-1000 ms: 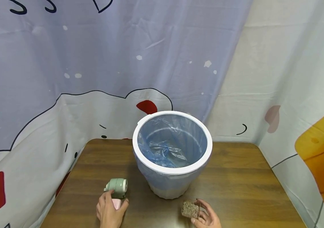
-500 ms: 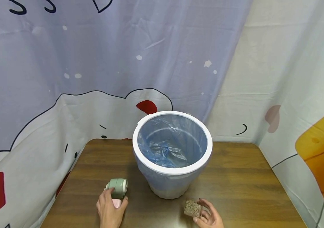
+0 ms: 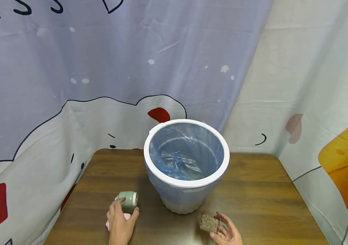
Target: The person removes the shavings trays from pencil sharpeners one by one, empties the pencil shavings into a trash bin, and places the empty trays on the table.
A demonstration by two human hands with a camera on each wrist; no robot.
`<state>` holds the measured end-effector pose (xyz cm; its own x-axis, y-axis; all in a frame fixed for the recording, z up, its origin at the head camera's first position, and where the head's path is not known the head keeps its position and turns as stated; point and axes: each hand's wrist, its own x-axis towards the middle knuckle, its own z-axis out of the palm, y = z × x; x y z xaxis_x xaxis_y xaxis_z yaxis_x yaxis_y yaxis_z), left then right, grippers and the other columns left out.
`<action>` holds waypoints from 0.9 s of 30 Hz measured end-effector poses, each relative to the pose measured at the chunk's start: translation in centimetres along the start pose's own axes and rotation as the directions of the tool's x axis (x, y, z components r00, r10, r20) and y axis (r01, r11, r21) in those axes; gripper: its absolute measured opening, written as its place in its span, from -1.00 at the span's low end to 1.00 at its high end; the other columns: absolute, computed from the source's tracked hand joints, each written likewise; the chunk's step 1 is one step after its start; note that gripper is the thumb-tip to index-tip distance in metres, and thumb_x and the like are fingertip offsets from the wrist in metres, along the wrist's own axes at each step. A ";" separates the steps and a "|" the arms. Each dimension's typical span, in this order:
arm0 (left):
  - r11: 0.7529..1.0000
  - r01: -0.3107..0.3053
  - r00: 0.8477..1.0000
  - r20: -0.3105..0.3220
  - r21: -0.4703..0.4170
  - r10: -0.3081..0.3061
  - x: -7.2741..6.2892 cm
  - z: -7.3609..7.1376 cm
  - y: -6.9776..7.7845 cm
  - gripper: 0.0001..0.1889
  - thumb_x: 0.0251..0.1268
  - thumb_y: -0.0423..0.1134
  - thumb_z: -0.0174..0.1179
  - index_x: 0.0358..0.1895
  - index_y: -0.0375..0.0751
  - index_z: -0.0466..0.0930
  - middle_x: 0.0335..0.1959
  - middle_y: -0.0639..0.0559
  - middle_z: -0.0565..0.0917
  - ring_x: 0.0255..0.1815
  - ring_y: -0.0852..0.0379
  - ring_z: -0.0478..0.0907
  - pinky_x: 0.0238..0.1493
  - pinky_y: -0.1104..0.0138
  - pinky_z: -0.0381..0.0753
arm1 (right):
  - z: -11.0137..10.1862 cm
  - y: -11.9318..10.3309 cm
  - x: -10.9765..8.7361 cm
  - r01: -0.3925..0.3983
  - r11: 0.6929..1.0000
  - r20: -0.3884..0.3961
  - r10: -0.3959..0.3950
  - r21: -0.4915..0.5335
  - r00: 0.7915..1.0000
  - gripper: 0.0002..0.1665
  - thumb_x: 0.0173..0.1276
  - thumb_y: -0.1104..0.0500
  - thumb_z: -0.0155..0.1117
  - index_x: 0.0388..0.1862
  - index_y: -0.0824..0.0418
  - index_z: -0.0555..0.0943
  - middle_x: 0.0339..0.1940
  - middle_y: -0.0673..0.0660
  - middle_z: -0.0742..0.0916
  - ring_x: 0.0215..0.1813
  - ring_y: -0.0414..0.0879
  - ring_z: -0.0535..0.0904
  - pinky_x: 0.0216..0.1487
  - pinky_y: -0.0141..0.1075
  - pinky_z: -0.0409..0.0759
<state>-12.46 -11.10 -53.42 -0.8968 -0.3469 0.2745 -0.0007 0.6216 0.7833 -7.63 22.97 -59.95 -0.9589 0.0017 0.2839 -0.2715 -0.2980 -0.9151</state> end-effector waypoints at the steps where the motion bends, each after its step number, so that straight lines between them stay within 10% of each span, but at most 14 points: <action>1: 1.000 0.005 1.000 0.000 0.000 -0.005 0.0 0.0 0.0 -0.42 -0.08 -0.20 0.31 0.07 -0.32 0.36 0.05 -0.32 0.37 0.08 -0.31 0.21 0.01 -0.12 0.20 | 0.0 -0.1 0.0 0.001 1.000 -0.004 -0.001 -0.001 1.000 -0.20 0.00 0.49 0.27 0.25 0.53 0.18 0.11 0.20 0.48 -0.03 -0.09 0.58 -0.13 -0.26 0.58; 12: 1.000 0.014 1.000 -0.003 -0.018 -0.014 0.4 0.0 0.9 -0.42 -0.05 -0.19 0.31 0.10 -0.29 0.37 -0.02 -0.25 0.43 0.03 -0.16 0.34 -0.06 0.01 0.32 | 0.3 -1.2 0.1 -0.069 0.994 -0.044 0.065 -0.086 0.997 -0.16 -0.02 0.49 0.30 0.25 0.55 0.14 0.09 0.04 0.51 -0.03 -0.13 0.58 -0.08 -0.27 0.56; 27: 0.996 -0.010 1.000 -0.010 -0.093 0.009 0.7 0.1 1.8 -0.44 -0.05 -0.26 0.33 0.08 -0.32 0.39 -0.05 -0.23 0.49 -0.06 -0.08 0.49 -0.21 0.14 0.56 | 0.5 -2.1 0.0 -0.046 0.991 -0.137 0.028 -0.129 0.990 -0.12 -0.07 0.48 0.34 0.25 0.58 0.15 0.09 0.31 0.47 -0.07 -0.10 0.60 -0.11 -0.27 0.57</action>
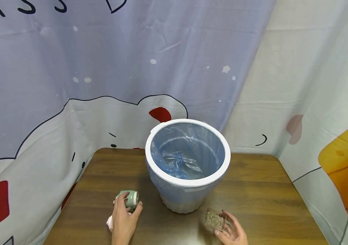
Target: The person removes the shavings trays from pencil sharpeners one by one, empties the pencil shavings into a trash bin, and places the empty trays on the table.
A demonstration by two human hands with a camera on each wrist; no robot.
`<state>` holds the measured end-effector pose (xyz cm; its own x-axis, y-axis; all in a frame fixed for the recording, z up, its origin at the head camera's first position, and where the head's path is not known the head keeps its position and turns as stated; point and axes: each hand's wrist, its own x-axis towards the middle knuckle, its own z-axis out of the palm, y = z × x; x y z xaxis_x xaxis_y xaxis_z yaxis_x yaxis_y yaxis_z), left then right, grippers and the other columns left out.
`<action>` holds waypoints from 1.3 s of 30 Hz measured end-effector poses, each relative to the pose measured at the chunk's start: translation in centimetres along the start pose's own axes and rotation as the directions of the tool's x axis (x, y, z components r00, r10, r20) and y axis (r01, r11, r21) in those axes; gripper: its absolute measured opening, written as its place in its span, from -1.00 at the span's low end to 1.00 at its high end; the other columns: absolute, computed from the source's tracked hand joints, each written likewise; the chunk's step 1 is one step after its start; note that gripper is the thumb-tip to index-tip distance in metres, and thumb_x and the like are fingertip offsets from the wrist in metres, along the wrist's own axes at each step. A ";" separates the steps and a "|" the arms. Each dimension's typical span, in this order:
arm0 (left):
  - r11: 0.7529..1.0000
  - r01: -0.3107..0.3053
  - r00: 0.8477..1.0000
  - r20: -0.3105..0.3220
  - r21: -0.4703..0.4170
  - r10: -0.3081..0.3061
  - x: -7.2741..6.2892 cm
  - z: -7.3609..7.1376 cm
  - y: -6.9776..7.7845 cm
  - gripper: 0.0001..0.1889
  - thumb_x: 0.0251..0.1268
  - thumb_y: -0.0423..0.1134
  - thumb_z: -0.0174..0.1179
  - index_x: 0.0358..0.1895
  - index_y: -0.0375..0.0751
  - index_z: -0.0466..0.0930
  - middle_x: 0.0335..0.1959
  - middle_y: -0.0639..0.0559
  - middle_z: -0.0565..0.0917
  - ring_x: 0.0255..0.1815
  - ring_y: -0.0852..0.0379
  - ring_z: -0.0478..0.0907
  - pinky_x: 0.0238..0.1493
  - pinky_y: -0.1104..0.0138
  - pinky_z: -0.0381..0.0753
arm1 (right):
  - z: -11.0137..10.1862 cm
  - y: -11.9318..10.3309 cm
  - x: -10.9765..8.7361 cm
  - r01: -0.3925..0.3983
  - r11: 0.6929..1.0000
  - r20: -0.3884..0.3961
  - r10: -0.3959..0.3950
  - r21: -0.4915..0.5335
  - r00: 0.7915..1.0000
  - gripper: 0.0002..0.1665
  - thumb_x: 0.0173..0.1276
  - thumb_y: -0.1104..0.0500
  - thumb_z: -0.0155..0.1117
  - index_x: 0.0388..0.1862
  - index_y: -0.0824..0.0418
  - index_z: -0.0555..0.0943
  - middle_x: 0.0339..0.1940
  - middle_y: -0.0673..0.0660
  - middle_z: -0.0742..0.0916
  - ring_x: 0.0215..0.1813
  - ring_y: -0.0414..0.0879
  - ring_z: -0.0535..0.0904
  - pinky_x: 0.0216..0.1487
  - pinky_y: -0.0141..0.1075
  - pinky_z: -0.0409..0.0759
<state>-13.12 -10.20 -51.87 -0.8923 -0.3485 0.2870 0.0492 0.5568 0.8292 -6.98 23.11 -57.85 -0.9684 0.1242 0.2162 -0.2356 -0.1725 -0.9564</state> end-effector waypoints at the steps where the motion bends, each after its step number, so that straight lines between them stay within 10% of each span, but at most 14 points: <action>1: 1.000 0.002 1.000 0.004 -0.005 -0.002 0.0 0.0 0.1 -0.45 -0.05 -0.26 0.32 0.08 -0.32 0.39 -0.04 -0.22 0.49 -0.05 -0.08 0.49 -0.21 0.14 0.57 | 0.0 -0.1 0.0 -0.011 1.000 -0.006 0.011 0.010 1.000 -0.11 -0.08 0.47 0.35 0.25 0.57 0.15 0.09 0.26 0.49 -0.07 -0.11 0.60 -0.11 -0.28 0.57; 23: 0.980 0.116 0.987 0.126 -0.163 -0.096 0.7 -0.6 1.6 -0.56 0.34 0.02 -0.03 0.10 -0.24 0.38 0.10 -0.19 0.49 0.07 -0.09 0.49 -0.06 0.07 0.52 | -0.3 -1.0 -0.1 -0.035 0.999 -0.016 0.034 -0.025 0.999 -0.14 -0.01 0.48 0.29 0.27 0.54 0.13 0.09 0.03 0.53 0.02 -0.16 0.56 -0.01 -0.28 0.51; 39: 0.977 0.001 0.998 0.066 -0.215 0.013 2.0 -0.2 2.9 -0.61 0.36 -0.08 -0.03 0.16 -0.17 0.37 0.05 -0.14 0.52 0.01 -0.04 0.52 -0.08 0.07 0.52 | -0.5 -1.4 0.0 -0.097 0.995 -0.056 0.095 -0.024 0.994 -0.11 -0.04 0.51 0.30 0.29 0.53 0.11 0.10 0.04 0.51 0.03 -0.18 0.55 0.03 -0.29 0.48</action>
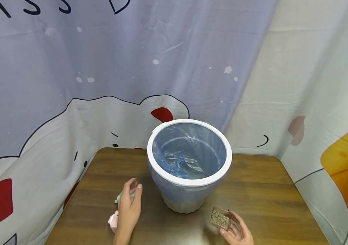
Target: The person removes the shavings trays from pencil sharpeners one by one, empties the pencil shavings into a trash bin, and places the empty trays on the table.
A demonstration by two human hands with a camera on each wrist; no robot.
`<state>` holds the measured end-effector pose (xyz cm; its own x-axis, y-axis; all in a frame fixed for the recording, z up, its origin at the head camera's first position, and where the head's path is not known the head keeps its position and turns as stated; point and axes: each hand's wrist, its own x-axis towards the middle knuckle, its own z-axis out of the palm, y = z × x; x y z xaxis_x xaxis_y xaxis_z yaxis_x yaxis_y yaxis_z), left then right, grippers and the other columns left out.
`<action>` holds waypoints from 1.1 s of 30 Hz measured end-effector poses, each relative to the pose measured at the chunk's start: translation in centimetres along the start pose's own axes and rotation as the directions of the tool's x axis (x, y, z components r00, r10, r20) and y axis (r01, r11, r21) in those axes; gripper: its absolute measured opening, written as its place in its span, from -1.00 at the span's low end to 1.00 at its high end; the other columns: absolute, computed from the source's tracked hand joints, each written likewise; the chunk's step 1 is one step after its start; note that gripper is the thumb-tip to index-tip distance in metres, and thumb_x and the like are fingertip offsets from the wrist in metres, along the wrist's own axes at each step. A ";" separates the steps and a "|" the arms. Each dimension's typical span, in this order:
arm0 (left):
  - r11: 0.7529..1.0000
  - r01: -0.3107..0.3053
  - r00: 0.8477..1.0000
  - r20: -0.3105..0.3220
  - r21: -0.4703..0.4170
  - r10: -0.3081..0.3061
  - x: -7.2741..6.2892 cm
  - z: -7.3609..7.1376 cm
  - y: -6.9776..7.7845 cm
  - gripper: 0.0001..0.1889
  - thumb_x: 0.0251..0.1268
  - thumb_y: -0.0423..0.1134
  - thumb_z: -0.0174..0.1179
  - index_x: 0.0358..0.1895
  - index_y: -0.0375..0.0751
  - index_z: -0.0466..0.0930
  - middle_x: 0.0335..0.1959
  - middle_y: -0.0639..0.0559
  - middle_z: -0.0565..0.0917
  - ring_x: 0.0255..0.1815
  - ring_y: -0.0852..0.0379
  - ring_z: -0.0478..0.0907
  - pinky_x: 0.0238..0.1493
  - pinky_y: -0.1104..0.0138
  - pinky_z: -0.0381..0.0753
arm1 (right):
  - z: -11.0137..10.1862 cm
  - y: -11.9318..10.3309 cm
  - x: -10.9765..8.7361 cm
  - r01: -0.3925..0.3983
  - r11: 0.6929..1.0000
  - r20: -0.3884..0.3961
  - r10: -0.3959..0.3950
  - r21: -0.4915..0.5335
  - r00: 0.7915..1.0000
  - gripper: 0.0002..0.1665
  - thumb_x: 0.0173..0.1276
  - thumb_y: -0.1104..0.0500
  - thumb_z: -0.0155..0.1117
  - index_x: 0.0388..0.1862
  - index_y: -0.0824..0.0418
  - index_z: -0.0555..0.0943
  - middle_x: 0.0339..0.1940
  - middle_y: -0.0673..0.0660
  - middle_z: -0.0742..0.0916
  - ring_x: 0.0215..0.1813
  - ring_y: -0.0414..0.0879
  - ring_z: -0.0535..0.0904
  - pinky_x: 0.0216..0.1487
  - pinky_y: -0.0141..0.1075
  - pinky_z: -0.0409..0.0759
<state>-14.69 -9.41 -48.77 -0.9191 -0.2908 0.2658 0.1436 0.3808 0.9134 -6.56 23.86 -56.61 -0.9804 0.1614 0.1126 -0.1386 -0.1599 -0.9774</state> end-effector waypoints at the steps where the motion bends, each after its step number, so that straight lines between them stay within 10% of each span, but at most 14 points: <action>1: 1.000 -0.010 1.000 -0.004 0.006 0.010 0.1 0.0 0.0 -0.62 0.36 -0.09 -0.03 0.16 -0.17 0.37 0.05 -0.14 0.52 0.00 -0.04 0.53 -0.08 0.08 0.52 | 0.0 0.0 0.0 0.010 1.000 0.007 -0.010 0.002 1.000 -0.11 -0.04 0.50 0.29 0.28 0.53 0.12 0.10 0.04 0.51 0.03 -0.18 0.55 0.02 -0.30 0.48; 33: 0.995 -0.073 0.997 0.014 -0.061 0.074 1.3 0.3 2.5 -0.64 0.35 -0.11 0.00 0.13 -0.17 0.40 0.02 -0.11 0.54 0.02 0.01 0.53 -0.13 0.07 0.54 | -0.1 -1.2 0.3 0.209 0.970 0.037 -0.215 0.122 0.976 -0.21 -0.04 0.63 0.15 0.24 0.59 0.15 0.09 0.21 0.52 0.02 -0.09 0.56 -0.05 -0.28 0.53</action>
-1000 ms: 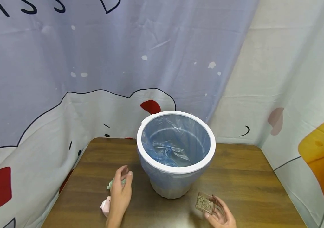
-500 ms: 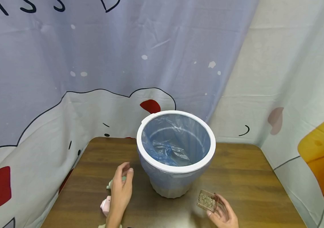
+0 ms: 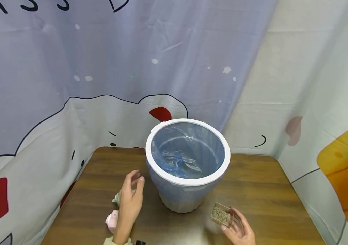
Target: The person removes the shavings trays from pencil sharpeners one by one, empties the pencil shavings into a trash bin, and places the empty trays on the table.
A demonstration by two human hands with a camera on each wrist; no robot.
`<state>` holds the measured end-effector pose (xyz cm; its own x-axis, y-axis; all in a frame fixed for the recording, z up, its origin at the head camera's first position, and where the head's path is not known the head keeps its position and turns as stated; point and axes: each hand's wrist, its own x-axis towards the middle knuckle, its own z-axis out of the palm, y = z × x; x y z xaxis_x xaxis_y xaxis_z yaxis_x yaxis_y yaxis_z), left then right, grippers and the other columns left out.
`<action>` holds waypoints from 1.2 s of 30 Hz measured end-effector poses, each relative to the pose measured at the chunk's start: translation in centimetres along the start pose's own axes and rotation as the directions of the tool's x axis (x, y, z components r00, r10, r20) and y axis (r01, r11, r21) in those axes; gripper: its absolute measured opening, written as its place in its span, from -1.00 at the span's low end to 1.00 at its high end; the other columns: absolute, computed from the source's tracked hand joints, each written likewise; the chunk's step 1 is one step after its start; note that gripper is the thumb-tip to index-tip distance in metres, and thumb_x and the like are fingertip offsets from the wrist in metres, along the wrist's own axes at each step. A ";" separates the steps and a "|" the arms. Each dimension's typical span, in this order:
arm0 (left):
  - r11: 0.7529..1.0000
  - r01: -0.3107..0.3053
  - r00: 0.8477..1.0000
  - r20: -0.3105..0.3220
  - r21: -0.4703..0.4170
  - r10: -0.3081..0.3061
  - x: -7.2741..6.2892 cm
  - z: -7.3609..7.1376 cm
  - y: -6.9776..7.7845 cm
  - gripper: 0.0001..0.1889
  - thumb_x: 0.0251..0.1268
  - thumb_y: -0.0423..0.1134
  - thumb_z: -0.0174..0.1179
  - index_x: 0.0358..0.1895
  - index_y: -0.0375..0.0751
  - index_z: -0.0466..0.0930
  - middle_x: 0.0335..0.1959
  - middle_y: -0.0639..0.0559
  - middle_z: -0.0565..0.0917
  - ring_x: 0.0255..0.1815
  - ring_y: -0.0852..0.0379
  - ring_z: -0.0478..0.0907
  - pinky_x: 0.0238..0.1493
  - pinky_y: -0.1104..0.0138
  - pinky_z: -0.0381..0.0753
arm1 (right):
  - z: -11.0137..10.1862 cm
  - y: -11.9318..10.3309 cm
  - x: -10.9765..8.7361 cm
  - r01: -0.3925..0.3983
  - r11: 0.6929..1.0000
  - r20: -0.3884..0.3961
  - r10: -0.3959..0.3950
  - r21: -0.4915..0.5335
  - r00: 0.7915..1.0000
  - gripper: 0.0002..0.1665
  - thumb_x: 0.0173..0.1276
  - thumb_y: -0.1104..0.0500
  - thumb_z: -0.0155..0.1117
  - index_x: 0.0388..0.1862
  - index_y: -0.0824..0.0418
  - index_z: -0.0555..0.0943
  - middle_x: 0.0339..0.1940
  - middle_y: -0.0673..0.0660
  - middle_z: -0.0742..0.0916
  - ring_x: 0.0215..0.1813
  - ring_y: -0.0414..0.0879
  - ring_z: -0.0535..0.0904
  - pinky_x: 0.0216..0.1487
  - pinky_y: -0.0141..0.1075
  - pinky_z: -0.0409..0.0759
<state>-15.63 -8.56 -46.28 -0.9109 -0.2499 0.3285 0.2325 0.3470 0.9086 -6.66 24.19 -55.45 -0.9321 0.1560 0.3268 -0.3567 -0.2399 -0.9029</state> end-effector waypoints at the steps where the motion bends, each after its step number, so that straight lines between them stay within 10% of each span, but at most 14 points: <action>1: 1.000 0.005 1.000 0.003 -0.010 -0.005 0.0 0.0 0.1 -0.64 0.35 -0.10 0.00 0.13 -0.15 0.41 0.03 -0.10 0.54 0.02 0.03 0.53 -0.13 0.09 0.54 | 0.1 -0.1 0.0 -0.009 1.000 -0.010 0.009 -0.004 1.000 -0.21 -0.04 0.62 0.15 0.24 0.59 0.16 0.08 0.20 0.52 0.02 -0.10 0.56 -0.05 -0.28 0.53; 10: 0.988 0.049 0.998 0.048 -0.146 -0.042 0.0 -0.2 2.4 -0.65 0.34 -0.21 0.02 0.15 -0.22 0.39 0.03 -0.19 0.52 -0.01 0.01 0.53 -0.20 0.43 0.55 | 0.2 -0.2 0.1 -0.018 1.000 -0.005 0.018 0.007 1.000 -0.20 -0.03 0.62 0.15 0.25 0.59 0.14 0.08 0.17 0.52 0.02 -0.09 0.56 -0.05 -0.28 0.53; 36: 0.981 -0.099 0.995 -0.020 -0.169 0.098 1.4 1.5 4.2 -0.37 0.21 -0.07 0.16 0.35 0.29 0.17 0.18 -0.02 0.35 0.19 0.08 0.30 -0.05 0.10 0.50 | -0.5 -0.1 0.8 0.108 0.989 0.074 -0.116 0.097 0.991 -0.20 -0.01 0.61 0.17 0.26 0.58 0.14 0.11 0.25 0.49 0.05 -0.07 0.54 -0.01 -0.30 0.51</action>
<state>-16.47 -6.11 -42.37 -0.8770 -0.2325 0.4205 0.3762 0.2124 0.9019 -7.30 24.82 -55.28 -0.8866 0.1113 0.4489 -0.4600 -0.3129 -0.8310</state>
